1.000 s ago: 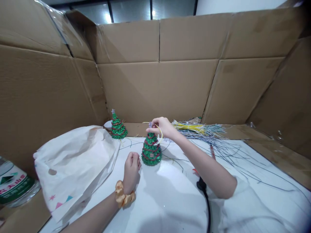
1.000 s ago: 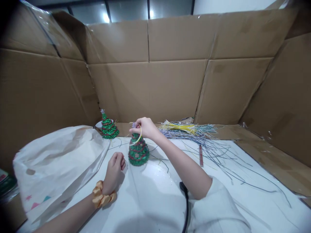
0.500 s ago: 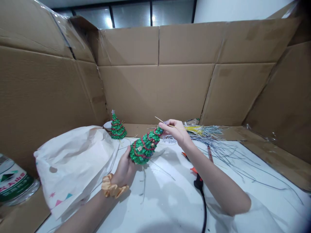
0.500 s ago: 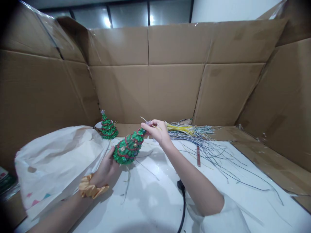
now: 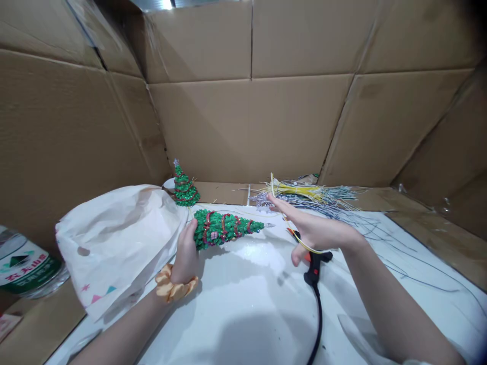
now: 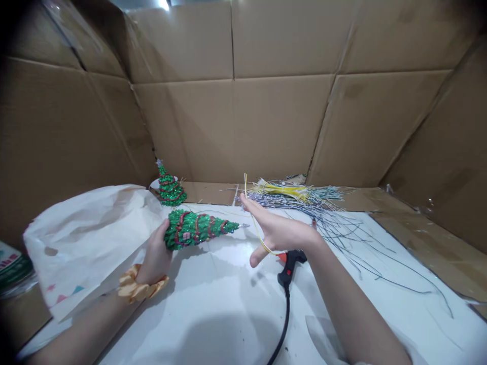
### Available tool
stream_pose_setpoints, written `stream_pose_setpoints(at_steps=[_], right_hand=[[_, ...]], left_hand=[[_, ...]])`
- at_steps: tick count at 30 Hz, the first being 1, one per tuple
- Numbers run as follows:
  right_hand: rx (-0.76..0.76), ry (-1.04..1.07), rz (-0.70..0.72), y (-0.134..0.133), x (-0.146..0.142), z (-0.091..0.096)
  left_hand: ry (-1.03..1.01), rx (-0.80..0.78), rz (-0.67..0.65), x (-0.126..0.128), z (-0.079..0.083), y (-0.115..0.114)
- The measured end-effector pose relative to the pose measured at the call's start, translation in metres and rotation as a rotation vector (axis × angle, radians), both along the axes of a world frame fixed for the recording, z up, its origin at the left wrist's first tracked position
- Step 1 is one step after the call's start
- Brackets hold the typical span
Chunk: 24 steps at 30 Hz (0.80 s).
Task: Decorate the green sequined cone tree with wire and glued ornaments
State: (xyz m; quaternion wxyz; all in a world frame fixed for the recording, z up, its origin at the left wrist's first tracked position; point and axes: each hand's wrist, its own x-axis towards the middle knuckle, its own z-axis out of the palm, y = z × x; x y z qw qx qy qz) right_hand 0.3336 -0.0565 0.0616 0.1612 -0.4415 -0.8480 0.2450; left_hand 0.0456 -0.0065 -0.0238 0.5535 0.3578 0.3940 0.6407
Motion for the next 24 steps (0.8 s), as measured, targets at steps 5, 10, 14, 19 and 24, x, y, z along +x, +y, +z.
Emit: stream_pose_setpoints(at_steps=[5, 10, 14, 19, 24], right_hand=[[0.216, 0.050, -0.185, 0.005, -0.004, -0.010], [0.110, 0.225, -0.263, 0.007, -0.008, 0.005], [0.092, 0.445, -0.369, 0.010, -0.012, 0.011], [0.076, 0.605, -0.392, 0.015, -0.014, 0.004], [-0.030, 0.642, -0.298, 0.014, -0.014, -0.002]], left_hand=[[-0.081, -0.112, -0.146, 0.004, 0.009, 0.002], [-0.182, -0.223, -0.335, 0.001, 0.015, 0.005], [-0.276, -0.292, -0.419, 0.001, 0.016, 0.005], [-0.347, -0.368, -0.415, 0.004, 0.014, 0.007], [-0.327, -0.414, -0.389, 0.010, 0.013, 0.004]])
